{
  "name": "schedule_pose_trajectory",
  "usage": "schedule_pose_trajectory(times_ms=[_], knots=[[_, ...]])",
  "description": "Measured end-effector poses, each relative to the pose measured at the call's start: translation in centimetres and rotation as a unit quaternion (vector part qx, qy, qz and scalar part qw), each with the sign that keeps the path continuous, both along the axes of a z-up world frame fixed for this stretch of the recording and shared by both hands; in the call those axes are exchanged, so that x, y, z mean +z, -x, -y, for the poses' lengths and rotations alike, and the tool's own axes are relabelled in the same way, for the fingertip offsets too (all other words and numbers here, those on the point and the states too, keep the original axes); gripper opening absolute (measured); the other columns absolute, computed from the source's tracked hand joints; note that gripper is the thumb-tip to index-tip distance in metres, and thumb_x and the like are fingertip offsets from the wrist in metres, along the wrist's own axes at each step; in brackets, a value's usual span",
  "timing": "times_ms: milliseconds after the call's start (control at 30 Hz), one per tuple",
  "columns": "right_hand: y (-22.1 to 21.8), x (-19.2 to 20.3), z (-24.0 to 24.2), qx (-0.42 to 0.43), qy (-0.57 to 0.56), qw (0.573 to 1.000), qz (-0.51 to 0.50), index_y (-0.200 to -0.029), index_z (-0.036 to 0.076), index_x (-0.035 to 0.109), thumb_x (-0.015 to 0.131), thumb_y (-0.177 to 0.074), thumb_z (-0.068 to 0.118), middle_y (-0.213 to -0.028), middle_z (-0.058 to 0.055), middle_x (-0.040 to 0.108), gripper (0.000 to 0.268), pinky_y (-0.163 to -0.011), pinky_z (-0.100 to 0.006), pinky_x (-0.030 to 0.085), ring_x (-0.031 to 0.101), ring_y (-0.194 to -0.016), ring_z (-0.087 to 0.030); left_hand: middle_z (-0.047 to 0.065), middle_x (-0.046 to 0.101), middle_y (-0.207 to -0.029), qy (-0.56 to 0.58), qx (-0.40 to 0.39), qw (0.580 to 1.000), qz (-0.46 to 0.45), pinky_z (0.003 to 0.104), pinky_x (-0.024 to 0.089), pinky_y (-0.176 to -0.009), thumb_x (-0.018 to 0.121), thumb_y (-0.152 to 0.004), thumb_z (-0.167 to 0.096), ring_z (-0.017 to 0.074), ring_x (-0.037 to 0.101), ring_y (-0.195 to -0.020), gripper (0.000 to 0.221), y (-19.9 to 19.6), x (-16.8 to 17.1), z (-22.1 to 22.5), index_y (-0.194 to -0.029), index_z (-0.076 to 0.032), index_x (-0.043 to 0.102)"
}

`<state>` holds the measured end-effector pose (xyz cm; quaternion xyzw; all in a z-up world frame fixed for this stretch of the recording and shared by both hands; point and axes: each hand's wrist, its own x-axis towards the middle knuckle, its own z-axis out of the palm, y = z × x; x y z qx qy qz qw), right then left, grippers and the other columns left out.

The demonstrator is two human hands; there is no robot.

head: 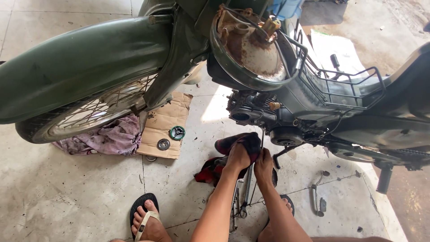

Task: Repairing a motorcycle engine using a screwdriver and cleaning components with a cloth

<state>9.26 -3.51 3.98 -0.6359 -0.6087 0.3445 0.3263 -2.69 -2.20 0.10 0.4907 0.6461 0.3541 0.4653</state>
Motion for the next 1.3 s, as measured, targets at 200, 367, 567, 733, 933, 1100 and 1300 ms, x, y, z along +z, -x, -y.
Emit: schedule_pose_trajectory(times_ms=[200, 367, 567, 733, 933, 1100, 1300], knots=[[-0.7, -3.2, -1.5, 0.000, 0.004, 0.999, -0.051, -0.116, 0.000, 0.063, 0.041, -0.107, 0.028, -0.080, -0.024, 0.062, 0.036, -0.070, -0.049, 0.048, 0.062, -0.076, -0.033, 0.020, 0.067, -0.131, -0.015, -0.022, 0.999, 0.021, 0.048, 0.053, -0.099, 0.054, -0.099, -0.036, 0.0384, 0.065, -0.118, 0.056, 1.2, 7.7, -0.1, -0.148, -0.010, 0.055], [-0.2, -2.3, -2.9, -0.008, 0.031, 0.999, 0.002, -0.120, 0.001, 0.065, 0.044, -0.106, 0.026, -0.076, -0.023, 0.064, 0.035, -0.067, -0.047, 0.051, 0.064, -0.071, -0.032, 0.018, 0.067, -0.130, -0.025, -0.007, 0.999, 0.046, 0.047, 0.053, -0.099, 0.055, -0.098, -0.038, 0.0371, 0.065, -0.118, 0.055, 1.3, 7.6, -0.4, -0.146, -0.012, 0.057], [-0.1, -0.3, -1.9, -0.025, 0.080, 0.994, 0.065, -0.126, 0.003, 0.067, 0.047, -0.105, 0.023, -0.072, -0.021, 0.068, 0.036, -0.064, -0.043, 0.054, 0.067, -0.063, -0.031, 0.015, 0.068, -0.129, -0.025, 0.009, 0.997, 0.072, 0.047, 0.054, -0.099, 0.056, -0.098, -0.039, 0.0353, 0.066, -0.118, 0.053, 1.3, 7.6, -0.5, -0.144, -0.015, 0.059], [-3.0, 3.3, -3.4, -0.039, 0.110, 0.988, 0.106, -0.130, 0.004, 0.069, 0.050, -0.104, 0.021, -0.068, -0.019, 0.070, 0.037, -0.062, -0.041, 0.056, 0.069, -0.058, -0.030, 0.013, 0.069, -0.129, -0.032, 0.019, 0.996, 0.084, 0.046, 0.054, -0.099, 0.057, -0.097, -0.040, 0.0340, 0.066, -0.118, 0.051, 0.7, 8.3, -1.1, -0.143, -0.017, 0.060], [-1.7, 13.9, -6.2, 0.110, 0.116, 0.899, 0.408, -0.099, 0.024, 0.082, 0.057, -0.095, 0.044, -0.082, -0.006, 0.081, 0.032, -0.082, -0.053, 0.059, 0.076, -0.094, -0.040, 0.011, 0.070, -0.128, -0.030, 0.019, 0.995, 0.094, 0.046, 0.054, -0.098, 0.058, -0.096, -0.042, 0.0322, 0.067, -0.118, 0.050, -0.6, 8.1, -1.4, -0.141, -0.020, 0.062], [-2.1, 4.7, -0.7, 0.126, 0.053, 0.859, 0.494, -0.126, 0.009, 0.057, 0.046, -0.099, 0.032, -0.093, -0.023, 0.070, 0.037, -0.085, -0.057, 0.061, 0.074, -0.095, -0.047, 0.008, 0.071, -0.127, -0.033, -0.014, 0.994, 0.107, 0.045, 0.055, -0.098, 0.060, -0.096, -0.043, 0.0305, 0.067, -0.118, 0.048, -1.1, 6.6, -0.9, -0.139, -0.022, 0.064], [-0.8, 4.9, -2.2, 0.132, 0.135, 0.899, 0.395, -0.132, -0.007, 0.053, 0.057, -0.091, 0.016, -0.103, -0.035, 0.067, 0.048, -0.083, -0.064, 0.058, 0.070, -0.098, -0.056, 0.006, 0.072, -0.127, -0.034, -0.005, 0.991, 0.125, 0.044, 0.055, -0.098, 0.061, -0.095, -0.045, 0.0287, 0.068, -0.118, 0.046, 0.2, 6.2, -0.7, -0.137, -0.025, 0.066]])
